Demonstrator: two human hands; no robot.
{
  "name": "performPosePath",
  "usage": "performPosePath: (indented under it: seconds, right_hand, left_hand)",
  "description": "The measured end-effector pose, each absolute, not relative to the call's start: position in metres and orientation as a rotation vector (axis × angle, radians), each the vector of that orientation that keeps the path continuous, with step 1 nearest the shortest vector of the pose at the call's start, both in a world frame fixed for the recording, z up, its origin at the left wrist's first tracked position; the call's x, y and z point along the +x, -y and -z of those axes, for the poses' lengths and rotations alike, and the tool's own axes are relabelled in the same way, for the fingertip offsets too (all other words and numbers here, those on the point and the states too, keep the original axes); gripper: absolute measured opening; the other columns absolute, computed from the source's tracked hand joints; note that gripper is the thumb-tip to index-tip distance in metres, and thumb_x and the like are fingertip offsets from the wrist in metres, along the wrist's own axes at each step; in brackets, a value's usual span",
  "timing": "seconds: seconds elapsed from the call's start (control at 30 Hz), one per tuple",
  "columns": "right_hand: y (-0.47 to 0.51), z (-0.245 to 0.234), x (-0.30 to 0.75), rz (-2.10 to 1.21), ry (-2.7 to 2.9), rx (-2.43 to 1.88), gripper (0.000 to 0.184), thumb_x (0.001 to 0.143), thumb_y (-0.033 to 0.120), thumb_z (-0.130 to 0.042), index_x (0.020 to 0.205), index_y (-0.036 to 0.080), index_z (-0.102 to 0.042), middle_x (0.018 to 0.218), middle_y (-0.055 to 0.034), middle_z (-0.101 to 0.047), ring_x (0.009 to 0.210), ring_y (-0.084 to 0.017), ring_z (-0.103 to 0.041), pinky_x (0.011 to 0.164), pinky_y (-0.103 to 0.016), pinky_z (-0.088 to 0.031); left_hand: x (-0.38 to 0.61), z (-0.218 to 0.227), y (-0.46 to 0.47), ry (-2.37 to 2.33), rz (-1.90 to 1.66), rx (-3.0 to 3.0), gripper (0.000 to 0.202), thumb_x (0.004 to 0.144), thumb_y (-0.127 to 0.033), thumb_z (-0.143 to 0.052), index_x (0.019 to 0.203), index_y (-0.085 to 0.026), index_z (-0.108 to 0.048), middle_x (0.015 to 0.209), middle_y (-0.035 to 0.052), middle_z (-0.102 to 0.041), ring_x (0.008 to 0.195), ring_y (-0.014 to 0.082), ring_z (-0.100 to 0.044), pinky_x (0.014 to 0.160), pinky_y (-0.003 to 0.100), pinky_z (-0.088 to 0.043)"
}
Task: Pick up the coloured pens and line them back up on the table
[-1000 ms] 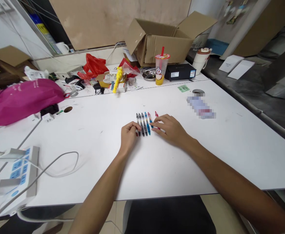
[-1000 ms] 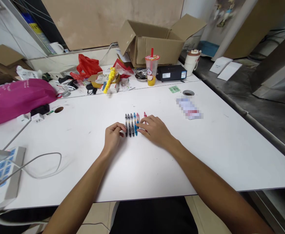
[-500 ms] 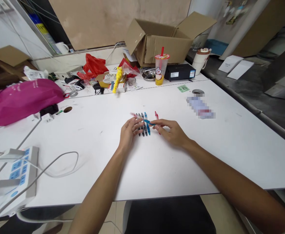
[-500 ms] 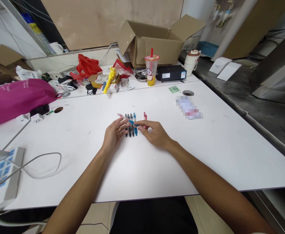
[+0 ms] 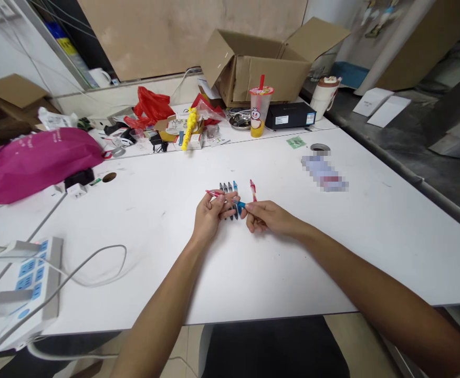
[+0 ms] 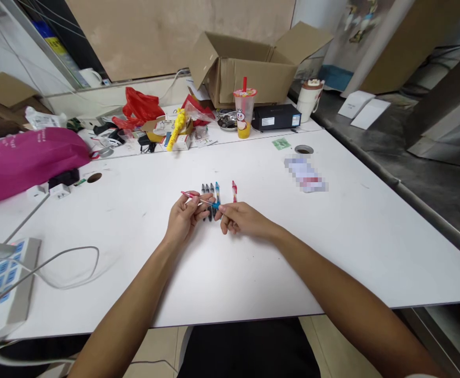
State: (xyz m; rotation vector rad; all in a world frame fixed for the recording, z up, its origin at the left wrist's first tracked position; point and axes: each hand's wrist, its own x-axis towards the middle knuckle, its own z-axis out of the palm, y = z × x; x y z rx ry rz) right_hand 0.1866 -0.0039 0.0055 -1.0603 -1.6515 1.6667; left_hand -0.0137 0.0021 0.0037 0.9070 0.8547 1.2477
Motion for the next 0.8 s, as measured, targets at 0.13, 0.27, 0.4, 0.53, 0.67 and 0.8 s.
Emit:
performPosePath:
  seconds: [0.13, 0.27, 0.4, 0.53, 0.67, 0.8]
  right_hand:
    - [0.011, -0.009, 0.187, -1.160, 1.930, -1.190, 0.037, 0.102, 0.048, -0.049, 0.079, 0.022, -0.061, 0.065, 0.0008, -0.062, 0.056, -0.013, -0.048, 0.059, -0.030, -0.036]
    - [0.013, -0.007, 0.186, -0.911, 1.946, -1.234, 0.027, 0.100, 0.045, -0.054, 0.102, 0.024, -0.070, 0.083, -0.0016, -0.071, 0.067, -0.016, -0.056, 0.065, -0.032, -0.040]
    - [0.011, -0.004, 0.186, -1.009, 1.836, -1.233, 0.031, 0.101, 0.049, -0.051, 0.097, 0.023, -0.070, 0.091, -0.0035, -0.073, 0.070, -0.017, -0.060, 0.068, -0.034, -0.046]
    - [0.009, 0.000, 0.184, -1.027, 1.731, -1.188, 0.021, 0.097, 0.044, -0.059, 0.105, 0.025, -0.063, 0.104, -0.0056, -0.073, 0.084, -0.020, -0.065, 0.075, -0.037, -0.052]
    - [0.008, 0.002, 0.183, -0.998, 1.722, -1.150, 0.019, 0.098, 0.043, -0.056, 0.105, 0.025, -0.061, 0.104, -0.0063, -0.071, 0.088, -0.022, -0.065, 0.077, -0.039, -0.054]
    - [0.008, 0.001, 0.183, -0.945, 1.669, -1.167, 0.023, 0.094, 0.044, -0.063, 0.108, 0.025, -0.060, 0.105, -0.0071, -0.071, 0.094, -0.024, -0.066, 0.079, -0.041, -0.053]
  left_hand:
    - [-0.013, -0.003, -0.003, -0.960, -1.273, 0.906, 0.043, 0.077, -0.048, -0.085, 0.099, -0.018, -0.063, 0.103, 0.0115, -0.080, 0.080, 0.0175, -0.078, 0.059, 0.021, -0.059]
    - [-0.012, -0.003, -0.005, -0.997, -1.278, 0.859, 0.038, 0.080, -0.044, -0.084, 0.095, -0.016, -0.065, 0.099, 0.0126, -0.080, 0.073, 0.0149, -0.076, 0.062, 0.021, -0.060]
    - [-0.012, -0.001, -0.005, -0.995, -1.267, 0.833, 0.036, 0.082, -0.042, -0.083, 0.097, -0.016, -0.064, 0.103, 0.0147, -0.080, 0.076, 0.0167, -0.077, 0.064, 0.024, -0.062]
    - [-0.012, 0.001, -0.005, -0.991, -1.248, 0.856, 0.037, 0.083, -0.044, -0.082, 0.099, -0.016, -0.063, 0.107, 0.0156, -0.079, 0.081, 0.0185, -0.078, 0.065, 0.024, -0.062]
    - [-0.012, 0.002, -0.005, -0.992, -1.246, 0.876, 0.038, 0.083, -0.046, -0.081, 0.098, -0.017, -0.062, 0.109, 0.0158, -0.079, 0.082, 0.0185, -0.079, 0.065, 0.023, -0.062]
    - [-0.012, 0.002, -0.004, -0.989, -1.242, 0.889, 0.038, 0.084, -0.048, -0.080, 0.098, -0.017, -0.061, 0.111, 0.0158, -0.079, 0.085, 0.0189, -0.079, 0.067, 0.024, -0.063]
